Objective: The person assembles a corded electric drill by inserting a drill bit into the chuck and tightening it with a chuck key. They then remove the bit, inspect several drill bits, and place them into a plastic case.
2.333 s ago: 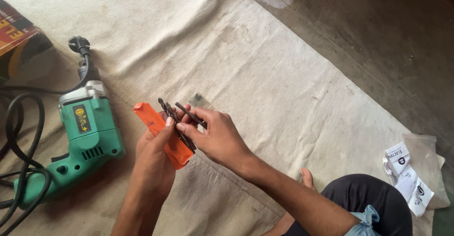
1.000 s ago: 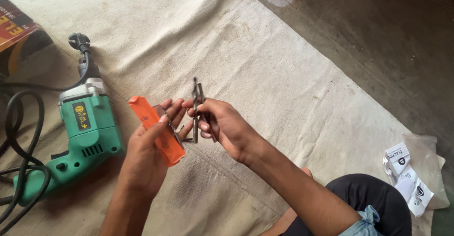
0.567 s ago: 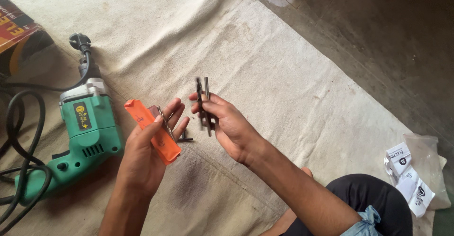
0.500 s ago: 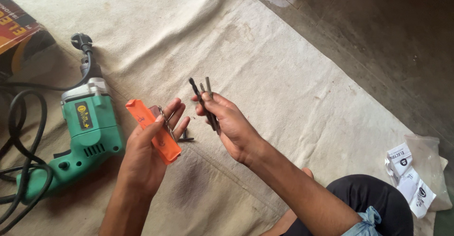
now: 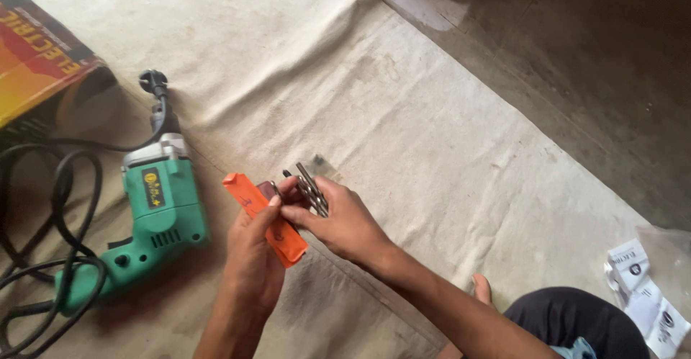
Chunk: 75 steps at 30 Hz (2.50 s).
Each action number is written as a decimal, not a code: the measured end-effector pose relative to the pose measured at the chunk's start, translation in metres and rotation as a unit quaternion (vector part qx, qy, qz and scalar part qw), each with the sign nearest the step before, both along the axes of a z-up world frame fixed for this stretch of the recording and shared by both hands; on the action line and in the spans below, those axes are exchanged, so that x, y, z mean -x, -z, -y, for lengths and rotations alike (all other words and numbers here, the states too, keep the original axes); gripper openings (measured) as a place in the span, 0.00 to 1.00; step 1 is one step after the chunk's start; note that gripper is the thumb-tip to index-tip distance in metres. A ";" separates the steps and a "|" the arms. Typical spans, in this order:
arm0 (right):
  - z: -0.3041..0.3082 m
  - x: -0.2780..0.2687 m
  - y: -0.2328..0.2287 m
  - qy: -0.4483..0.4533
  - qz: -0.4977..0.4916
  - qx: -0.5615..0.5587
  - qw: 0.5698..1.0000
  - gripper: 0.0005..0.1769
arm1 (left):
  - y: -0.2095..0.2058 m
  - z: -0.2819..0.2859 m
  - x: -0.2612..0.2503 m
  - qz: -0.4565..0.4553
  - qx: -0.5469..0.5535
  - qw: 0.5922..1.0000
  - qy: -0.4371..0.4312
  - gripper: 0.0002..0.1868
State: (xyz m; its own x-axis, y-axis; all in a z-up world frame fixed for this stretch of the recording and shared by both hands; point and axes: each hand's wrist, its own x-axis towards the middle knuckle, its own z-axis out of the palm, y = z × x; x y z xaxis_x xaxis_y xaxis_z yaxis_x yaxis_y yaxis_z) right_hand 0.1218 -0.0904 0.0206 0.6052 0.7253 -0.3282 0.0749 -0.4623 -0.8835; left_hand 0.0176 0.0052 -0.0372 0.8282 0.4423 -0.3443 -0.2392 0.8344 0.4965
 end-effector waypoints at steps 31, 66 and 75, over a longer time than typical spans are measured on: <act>0.005 -0.039 0.006 0.123 -0.346 -0.095 0.925 0.20 | -0.001 -0.021 0.008 -0.087 -0.043 0.995 -0.006 0.12; 0.002 -0.026 0.012 0.060 -0.193 -0.053 0.978 0.32 | -0.007 -0.020 0.009 -0.116 -0.186 0.974 0.066 0.17; -0.001 -0.027 0.013 0.095 -0.276 -0.121 0.949 0.19 | 0.002 -0.023 0.008 -0.131 -0.135 0.980 0.068 0.30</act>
